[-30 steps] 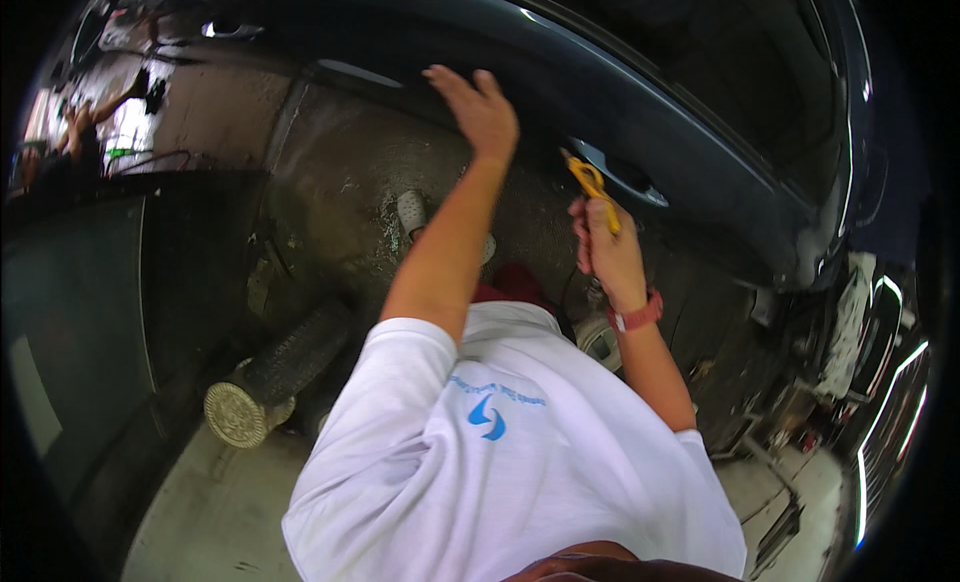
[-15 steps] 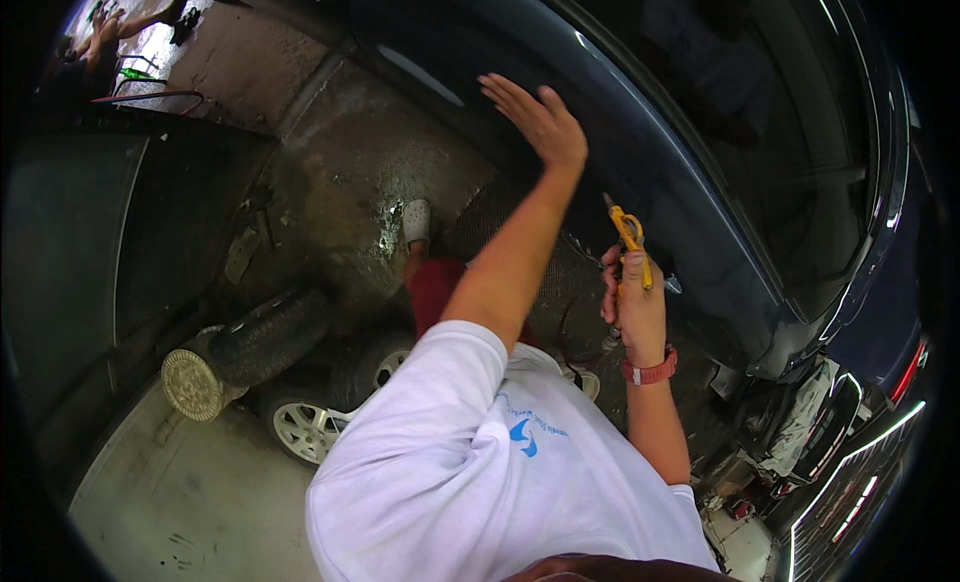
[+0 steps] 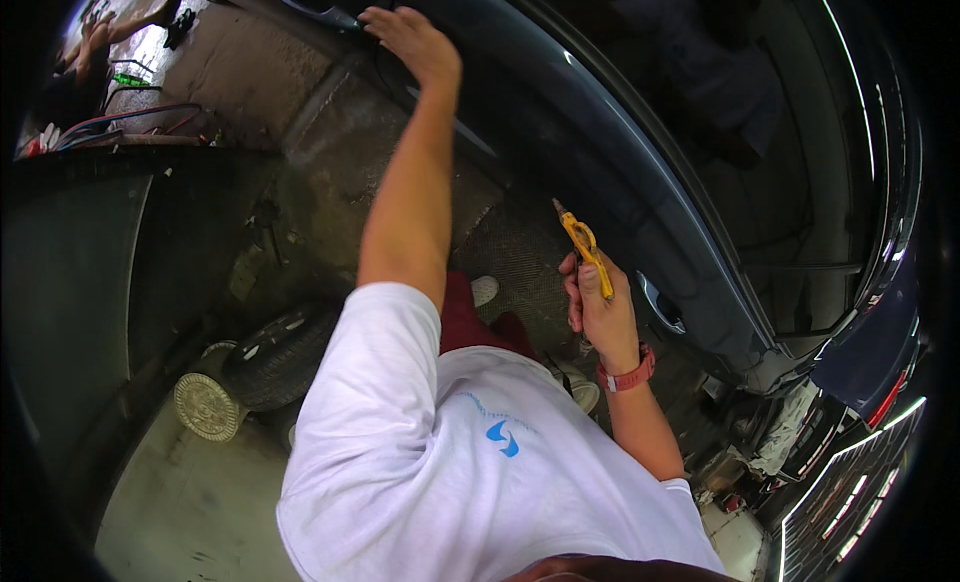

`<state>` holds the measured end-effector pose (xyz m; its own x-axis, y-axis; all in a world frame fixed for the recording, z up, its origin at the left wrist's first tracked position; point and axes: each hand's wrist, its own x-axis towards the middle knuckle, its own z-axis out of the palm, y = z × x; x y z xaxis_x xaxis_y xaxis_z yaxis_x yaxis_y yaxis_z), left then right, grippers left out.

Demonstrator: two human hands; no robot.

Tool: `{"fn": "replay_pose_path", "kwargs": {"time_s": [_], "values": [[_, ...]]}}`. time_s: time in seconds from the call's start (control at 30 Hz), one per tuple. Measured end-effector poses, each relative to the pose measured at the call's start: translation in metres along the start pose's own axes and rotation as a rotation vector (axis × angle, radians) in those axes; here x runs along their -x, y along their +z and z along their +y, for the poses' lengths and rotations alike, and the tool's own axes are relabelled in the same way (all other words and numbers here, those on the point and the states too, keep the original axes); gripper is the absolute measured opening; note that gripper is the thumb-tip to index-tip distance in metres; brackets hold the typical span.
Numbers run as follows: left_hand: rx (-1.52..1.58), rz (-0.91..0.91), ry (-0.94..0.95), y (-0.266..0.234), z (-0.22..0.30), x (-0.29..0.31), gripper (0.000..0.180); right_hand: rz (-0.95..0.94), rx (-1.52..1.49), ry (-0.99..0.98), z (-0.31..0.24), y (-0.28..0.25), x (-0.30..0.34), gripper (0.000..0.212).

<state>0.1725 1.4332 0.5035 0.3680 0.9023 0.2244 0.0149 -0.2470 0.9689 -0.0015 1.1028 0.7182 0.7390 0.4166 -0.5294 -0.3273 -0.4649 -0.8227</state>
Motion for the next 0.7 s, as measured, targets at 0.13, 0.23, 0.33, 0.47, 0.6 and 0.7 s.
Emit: {"fn": "replay_pose_path", "kwargs": {"time_s": [0.13, 0.23, 0.33, 0.47, 0.6, 0.7], "values": [[-0.139, -0.261, 0.586, 0.002, 0.065, 0.118, 0.09, 0.01, -0.015, 0.003, -0.017, 0.015, -0.01, 0.061], [-0.265, -0.395, 0.834, -0.006, 0.048, 0.11, 0.081, -0.004, -0.008, -0.037, -0.023, 0.018, -0.015, 0.06], [-0.316, -0.212, 0.596, -0.022, 0.028, 0.025, 0.074, 0.021, -0.052, -0.021, -0.023, 0.02, -0.01, 0.059], [-0.182, -0.226, 0.56, -0.021, 0.044, 0.005, 0.092, 0.094, -0.131, -0.019, -0.013, 0.009, -0.004, 0.057], [-0.202, -0.414, 0.78, -0.003, 0.061, 0.084, 0.097, 0.203, -0.179, -0.026, 0.001, -0.008, 0.011, 0.055], [-0.22, -0.566, 0.874, 0.005, 0.067, 0.136, 0.096, 0.244, -0.211, -0.014, 0.008, -0.021, 0.025, 0.055]]}}
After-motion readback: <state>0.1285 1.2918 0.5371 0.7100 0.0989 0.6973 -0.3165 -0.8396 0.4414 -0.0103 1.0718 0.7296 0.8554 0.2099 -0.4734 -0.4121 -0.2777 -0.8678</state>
